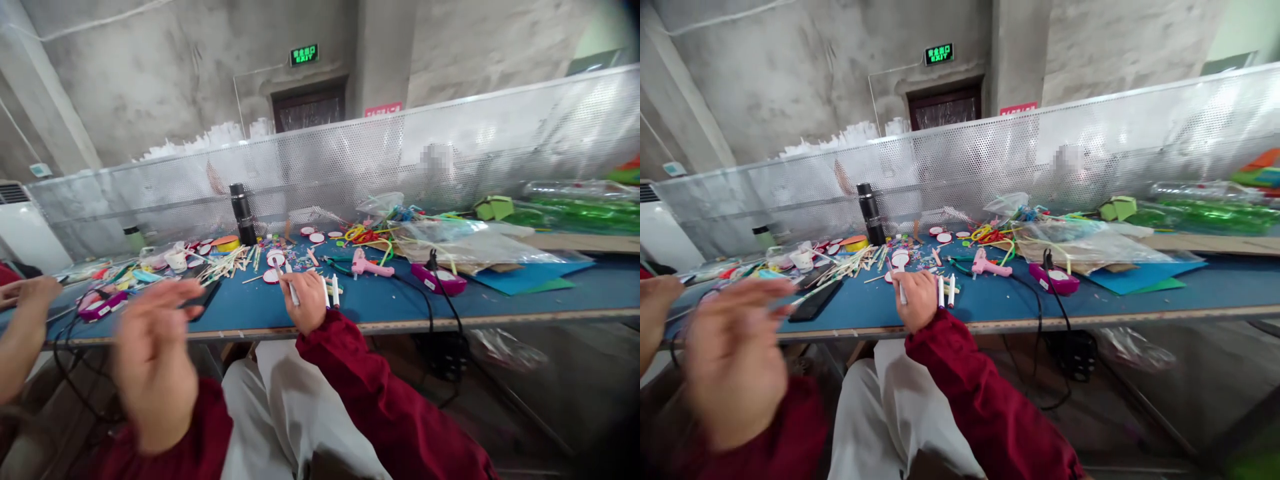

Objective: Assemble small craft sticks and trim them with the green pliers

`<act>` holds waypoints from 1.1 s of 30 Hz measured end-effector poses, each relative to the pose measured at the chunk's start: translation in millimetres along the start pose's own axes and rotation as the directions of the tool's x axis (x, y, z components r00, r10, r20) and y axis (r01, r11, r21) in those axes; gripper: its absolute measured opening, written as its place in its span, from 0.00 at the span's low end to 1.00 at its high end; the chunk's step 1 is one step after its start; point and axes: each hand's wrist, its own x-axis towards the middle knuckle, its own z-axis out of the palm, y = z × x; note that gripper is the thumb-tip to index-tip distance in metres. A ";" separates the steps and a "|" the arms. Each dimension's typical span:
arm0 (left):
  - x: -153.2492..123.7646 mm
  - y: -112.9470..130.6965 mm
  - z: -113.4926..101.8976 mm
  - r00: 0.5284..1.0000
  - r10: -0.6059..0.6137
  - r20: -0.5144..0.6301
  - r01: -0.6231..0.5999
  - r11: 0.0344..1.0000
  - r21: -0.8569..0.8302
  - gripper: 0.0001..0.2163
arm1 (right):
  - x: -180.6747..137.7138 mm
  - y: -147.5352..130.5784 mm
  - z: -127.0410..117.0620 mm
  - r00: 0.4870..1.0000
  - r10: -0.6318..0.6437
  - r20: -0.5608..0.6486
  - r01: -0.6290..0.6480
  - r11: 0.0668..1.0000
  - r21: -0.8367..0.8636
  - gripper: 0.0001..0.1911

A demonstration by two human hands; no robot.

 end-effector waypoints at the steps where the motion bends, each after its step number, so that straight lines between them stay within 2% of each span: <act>1: -8.4 -16.9 10.7 0.995 -0.066 0.077 0.066 0.998 0.005 0.15 | 0.0 -0.1 -0.2 1.000 0.000 0.005 0.000 1.000 0.002 0.03; 4: -21.6 -74.2 40.9 0.917 -0.269 0.296 0.266 0.963 0.048 0.20 | -0.1 -0.6 -0.3 0.999 0.016 0.033 -0.016 1.000 -0.002 0.04; 6: -19.6 -105.0 56.2 0.873 -0.307 0.379 0.315 0.948 0.043 0.23 | -0.3 -0.4 0.6 0.998 0.037 0.057 -0.036 0.999 -0.014 0.04; 8: -12.2 -123.7 67.1 0.832 -0.342 0.437 0.375 0.927 0.010 0.24 | -0.8 0.5 2.2 0.996 0.052 0.079 -0.050 0.998 -0.027 0.05; 13: 3.2 -135.2 84.5 0.702 -0.405 0.586 0.517 0.855 -0.029 0.24 | -1.8 3.9 6.6 0.994 0.054 0.097 -0.049 0.997 -0.053 0.05; 17: -0.5 -137.0 94.9 0.632 -0.414 0.655 0.576 0.817 -0.040 0.26 | -0.5 3.9 6.2 0.992 0.069 0.109 -0.063 0.997 -0.053 0.05; 26: -10.6 -139.1 100.2 0.643 -0.366 0.672 0.529 0.847 -0.045 0.28 | -1.8 6.8 7.3 0.982 0.091 0.168 -0.079 0.994 -0.076 0.04; 33: -13.1 -134.1 97.4 0.685 -0.324 0.653 0.444 0.896 -0.021 0.22 | -2.1 8.4 9.5 0.981 0.060 0.183 -0.046 0.996 -0.081 0.04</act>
